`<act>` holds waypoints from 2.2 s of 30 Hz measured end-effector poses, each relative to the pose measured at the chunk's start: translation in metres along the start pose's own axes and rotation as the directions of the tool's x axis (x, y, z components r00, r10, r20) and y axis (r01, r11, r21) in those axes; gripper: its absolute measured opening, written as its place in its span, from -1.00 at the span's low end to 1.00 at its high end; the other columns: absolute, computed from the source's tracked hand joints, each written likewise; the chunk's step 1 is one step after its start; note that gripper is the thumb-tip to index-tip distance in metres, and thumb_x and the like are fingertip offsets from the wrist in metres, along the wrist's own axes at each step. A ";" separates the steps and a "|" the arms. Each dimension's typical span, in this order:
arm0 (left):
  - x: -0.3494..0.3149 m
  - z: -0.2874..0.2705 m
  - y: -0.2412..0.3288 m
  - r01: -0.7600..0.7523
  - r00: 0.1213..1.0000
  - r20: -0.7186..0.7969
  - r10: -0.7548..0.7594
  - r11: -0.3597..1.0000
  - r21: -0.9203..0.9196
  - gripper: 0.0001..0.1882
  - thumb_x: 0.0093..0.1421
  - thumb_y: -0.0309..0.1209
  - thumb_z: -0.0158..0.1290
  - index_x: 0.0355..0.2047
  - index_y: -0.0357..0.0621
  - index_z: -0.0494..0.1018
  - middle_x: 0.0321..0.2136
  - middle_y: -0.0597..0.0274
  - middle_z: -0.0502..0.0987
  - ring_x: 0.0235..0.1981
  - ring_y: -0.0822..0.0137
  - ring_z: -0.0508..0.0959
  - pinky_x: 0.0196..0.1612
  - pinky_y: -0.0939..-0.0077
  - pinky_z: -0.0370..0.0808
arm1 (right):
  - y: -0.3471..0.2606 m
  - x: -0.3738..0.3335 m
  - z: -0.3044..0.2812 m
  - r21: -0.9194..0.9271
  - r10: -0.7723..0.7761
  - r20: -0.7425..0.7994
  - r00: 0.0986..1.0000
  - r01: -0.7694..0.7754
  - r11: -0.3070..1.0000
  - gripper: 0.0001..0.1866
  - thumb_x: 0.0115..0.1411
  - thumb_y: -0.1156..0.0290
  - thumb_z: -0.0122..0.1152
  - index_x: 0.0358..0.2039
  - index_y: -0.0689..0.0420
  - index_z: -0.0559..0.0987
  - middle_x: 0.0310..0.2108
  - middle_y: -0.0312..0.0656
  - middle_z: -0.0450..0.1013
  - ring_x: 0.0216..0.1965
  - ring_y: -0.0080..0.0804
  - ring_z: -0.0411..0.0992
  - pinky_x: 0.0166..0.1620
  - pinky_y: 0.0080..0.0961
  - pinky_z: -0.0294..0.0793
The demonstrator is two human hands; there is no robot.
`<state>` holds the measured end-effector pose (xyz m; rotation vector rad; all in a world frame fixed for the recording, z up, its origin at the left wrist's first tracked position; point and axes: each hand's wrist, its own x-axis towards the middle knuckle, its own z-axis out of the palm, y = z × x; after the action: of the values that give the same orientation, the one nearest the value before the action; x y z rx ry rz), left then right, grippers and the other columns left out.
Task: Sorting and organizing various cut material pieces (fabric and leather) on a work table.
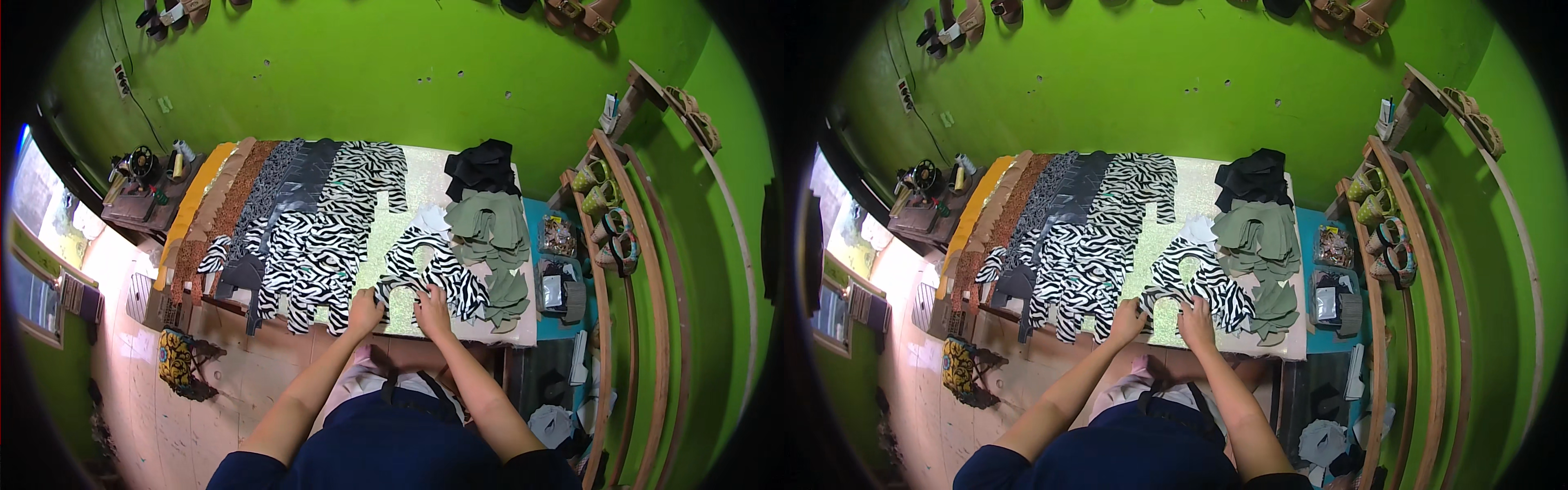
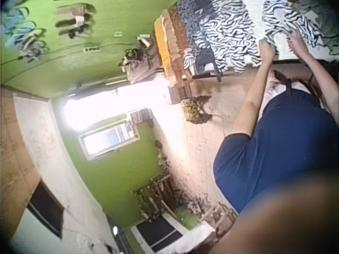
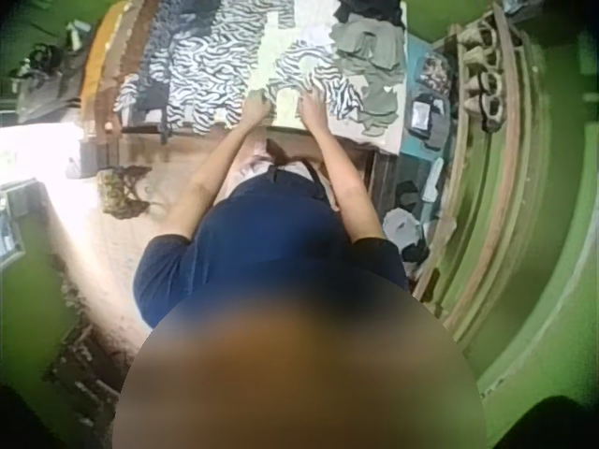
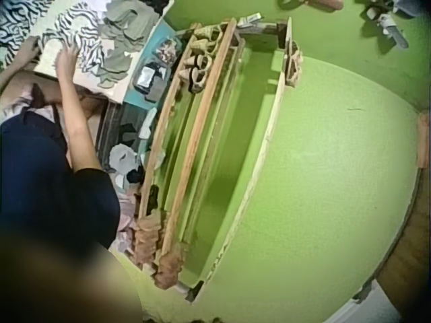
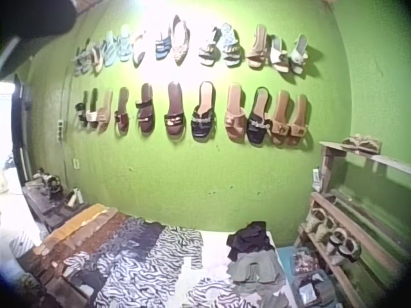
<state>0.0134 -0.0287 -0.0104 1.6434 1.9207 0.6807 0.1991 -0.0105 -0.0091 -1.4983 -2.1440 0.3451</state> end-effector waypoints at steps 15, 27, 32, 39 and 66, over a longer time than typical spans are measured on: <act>-0.001 0.053 0.088 -0.195 0.978 0.086 0.191 0.980 0.043 -0.71 -0.02 -0.34 0.00 -0.26 -0.16 0.43 -0.27 -0.02 0.40 -0.22 0.03 0.42 -0.16 0.24 0.39 | 0.053 0.001 -0.070 -0.309 0.379 -0.039 0.925 -0.371 0.876 -0.27 -0.05 0.08 0.22 0.05 0.22 0.22 -0.11 -0.03 0.24 -0.05 -0.11 0.21 -0.03 -0.23 0.18; 0.005 0.064 0.111 -0.165 0.963 0.203 0.178 0.983 -0.080 -0.66 0.05 -0.27 0.01 -0.21 -0.22 0.41 -0.24 -0.03 0.41 -0.25 0.09 0.47 -0.17 0.35 0.41 | 0.088 0.006 -0.067 0.378 0.434 -0.034 0.900 -0.391 0.839 -0.56 -0.02 0.54 0.09 -0.06 0.07 0.35 -0.33 -0.10 0.40 -0.40 -0.32 0.39 -0.29 -0.46 0.39; 0.017 0.060 0.103 0.029 0.978 0.195 0.074 0.879 -0.477 -0.37 0.07 -0.21 0.09 0.03 -0.35 0.16 -0.15 -0.03 0.37 -0.30 0.28 0.48 -0.27 0.50 0.45 | 0.079 0.011 -0.071 0.738 0.430 0.005 0.903 -0.294 0.607 -0.64 0.05 0.65 0.05 -0.09 0.18 0.38 -0.31 -0.18 0.40 -0.38 -0.61 0.36 -0.31 -0.71 0.33; 0.026 0.032 0.074 0.047 0.980 0.171 0.101 0.720 -0.692 -0.67 0.09 -0.35 0.09 -0.22 -0.34 0.36 -0.39 0.22 0.48 -0.41 0.50 0.49 -0.36 0.66 0.44 | 0.077 0.020 -0.050 0.829 0.269 0.197 0.943 -0.307 0.468 -0.71 0.02 0.59 0.12 -0.18 0.25 0.45 -0.33 -0.26 0.41 -0.34 -0.62 0.32 -0.25 -0.68 0.33; 0.036 0.008 0.012 0.064 0.998 -0.023 -0.065 0.997 -0.038 -0.83 -0.01 -0.41 0.04 -0.47 -0.30 0.42 -0.52 -0.10 0.48 -0.42 -0.04 0.49 -0.32 0.22 0.42 | 0.010 0.046 0.005 0.123 0.425 0.243 0.872 -0.463 0.878 -0.79 -0.02 0.29 0.17 -0.49 0.18 0.54 -0.47 -0.06 0.49 -0.40 -0.10 0.45 -0.31 -0.31 0.42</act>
<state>0.0224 0.0084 -0.0105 1.5506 1.9568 0.7096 0.1923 0.0363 -0.0065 -1.9127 -1.8289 0.8686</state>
